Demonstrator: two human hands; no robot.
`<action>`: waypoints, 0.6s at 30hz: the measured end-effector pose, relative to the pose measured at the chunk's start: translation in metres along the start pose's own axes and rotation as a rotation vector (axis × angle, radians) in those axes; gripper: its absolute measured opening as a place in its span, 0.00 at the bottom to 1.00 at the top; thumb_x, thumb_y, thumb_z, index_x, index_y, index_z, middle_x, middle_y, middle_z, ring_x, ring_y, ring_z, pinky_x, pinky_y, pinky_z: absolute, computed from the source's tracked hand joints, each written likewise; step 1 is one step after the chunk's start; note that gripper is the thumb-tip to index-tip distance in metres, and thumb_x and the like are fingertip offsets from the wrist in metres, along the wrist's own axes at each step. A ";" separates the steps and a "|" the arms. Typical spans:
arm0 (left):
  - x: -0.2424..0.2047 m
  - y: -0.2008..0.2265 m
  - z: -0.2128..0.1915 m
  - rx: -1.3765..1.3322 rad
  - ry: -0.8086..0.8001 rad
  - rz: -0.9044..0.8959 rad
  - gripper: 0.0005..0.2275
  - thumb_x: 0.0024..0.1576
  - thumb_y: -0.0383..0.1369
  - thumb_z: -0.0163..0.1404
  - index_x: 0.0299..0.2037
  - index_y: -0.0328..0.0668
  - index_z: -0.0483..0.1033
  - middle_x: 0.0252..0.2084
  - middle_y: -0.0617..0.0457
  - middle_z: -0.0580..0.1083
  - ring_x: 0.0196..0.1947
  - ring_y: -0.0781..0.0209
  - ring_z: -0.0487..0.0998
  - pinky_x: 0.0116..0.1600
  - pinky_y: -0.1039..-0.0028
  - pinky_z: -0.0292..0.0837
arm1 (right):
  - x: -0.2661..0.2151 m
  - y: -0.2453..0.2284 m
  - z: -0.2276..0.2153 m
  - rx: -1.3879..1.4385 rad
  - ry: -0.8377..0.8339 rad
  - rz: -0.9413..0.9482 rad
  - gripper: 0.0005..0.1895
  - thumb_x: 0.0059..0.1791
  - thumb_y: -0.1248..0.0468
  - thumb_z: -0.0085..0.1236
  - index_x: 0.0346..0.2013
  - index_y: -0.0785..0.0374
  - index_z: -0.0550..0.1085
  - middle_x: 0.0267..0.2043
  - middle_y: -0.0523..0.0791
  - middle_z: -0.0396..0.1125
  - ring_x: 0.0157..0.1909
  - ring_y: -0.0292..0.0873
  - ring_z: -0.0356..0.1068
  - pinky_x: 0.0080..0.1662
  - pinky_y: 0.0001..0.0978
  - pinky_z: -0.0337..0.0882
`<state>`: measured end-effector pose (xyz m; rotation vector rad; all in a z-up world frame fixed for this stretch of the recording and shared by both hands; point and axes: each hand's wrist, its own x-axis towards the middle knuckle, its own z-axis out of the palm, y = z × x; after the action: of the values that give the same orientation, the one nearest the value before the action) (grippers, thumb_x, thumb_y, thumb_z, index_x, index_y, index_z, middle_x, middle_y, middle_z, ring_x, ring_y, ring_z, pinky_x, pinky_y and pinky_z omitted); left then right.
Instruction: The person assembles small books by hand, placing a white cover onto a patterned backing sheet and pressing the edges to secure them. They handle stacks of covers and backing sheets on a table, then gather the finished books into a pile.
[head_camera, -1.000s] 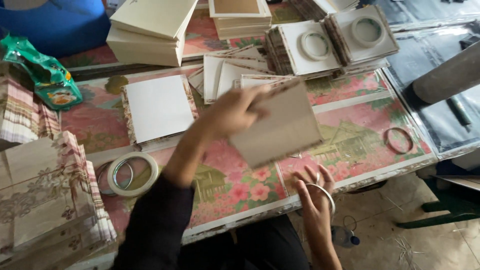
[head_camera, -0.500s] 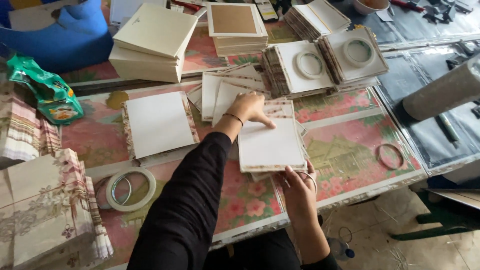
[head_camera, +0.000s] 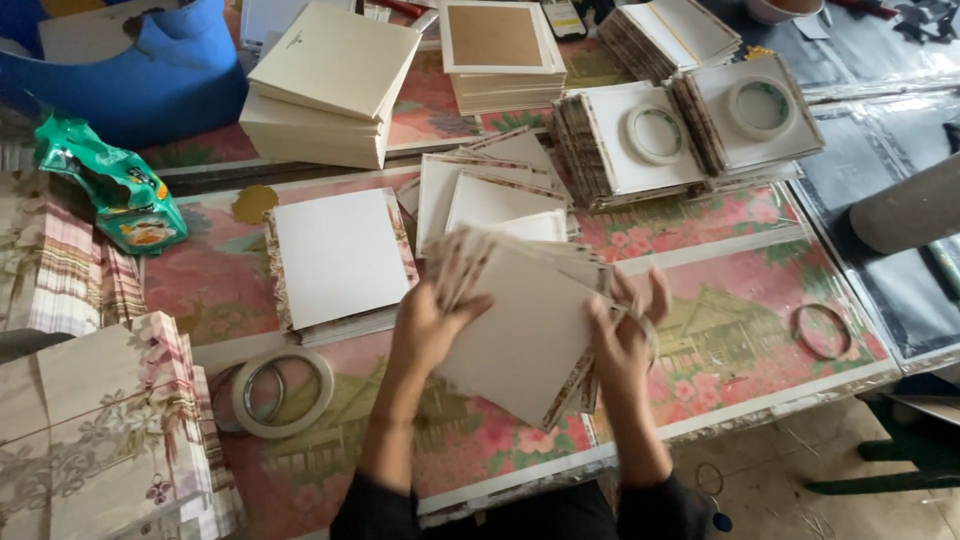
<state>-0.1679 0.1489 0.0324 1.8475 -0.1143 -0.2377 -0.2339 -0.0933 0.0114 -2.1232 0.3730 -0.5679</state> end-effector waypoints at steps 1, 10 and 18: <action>-0.020 0.005 -0.010 -0.133 0.068 0.068 0.24 0.55 0.52 0.68 0.51 0.41 0.82 0.41 0.45 0.84 0.49 0.44 0.88 0.56 0.54 0.80 | 0.019 -0.003 0.003 -0.011 -0.025 -0.063 0.26 0.56 0.47 0.56 0.60 0.61 0.78 0.76 0.41 0.51 0.84 0.42 0.45 0.75 0.37 0.55; -0.107 -0.018 -0.053 -0.550 0.295 -0.366 0.24 0.52 0.35 0.59 0.61 0.36 0.81 0.55 0.45 0.85 0.52 0.52 0.84 0.52 0.60 0.81 | 0.180 0.027 0.121 -0.288 -0.390 -0.046 0.46 0.53 0.40 0.60 0.77 0.48 0.50 0.77 0.51 0.55 0.70 0.64 0.61 0.55 0.60 0.68; -0.156 -0.151 -0.044 -0.927 0.402 -0.369 0.22 0.55 0.33 0.60 0.60 0.32 0.78 0.50 0.42 0.82 0.46 0.48 0.80 0.47 0.55 0.76 | 0.168 -0.014 0.134 -0.693 -0.462 0.193 0.65 0.40 0.33 0.75 0.79 0.43 0.44 0.76 0.58 0.55 0.73 0.66 0.55 0.66 0.62 0.56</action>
<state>-0.3170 0.2641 -0.0837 0.9431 0.5398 -0.1297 -0.0199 -0.0706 -0.0012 -2.7393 0.5544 0.2133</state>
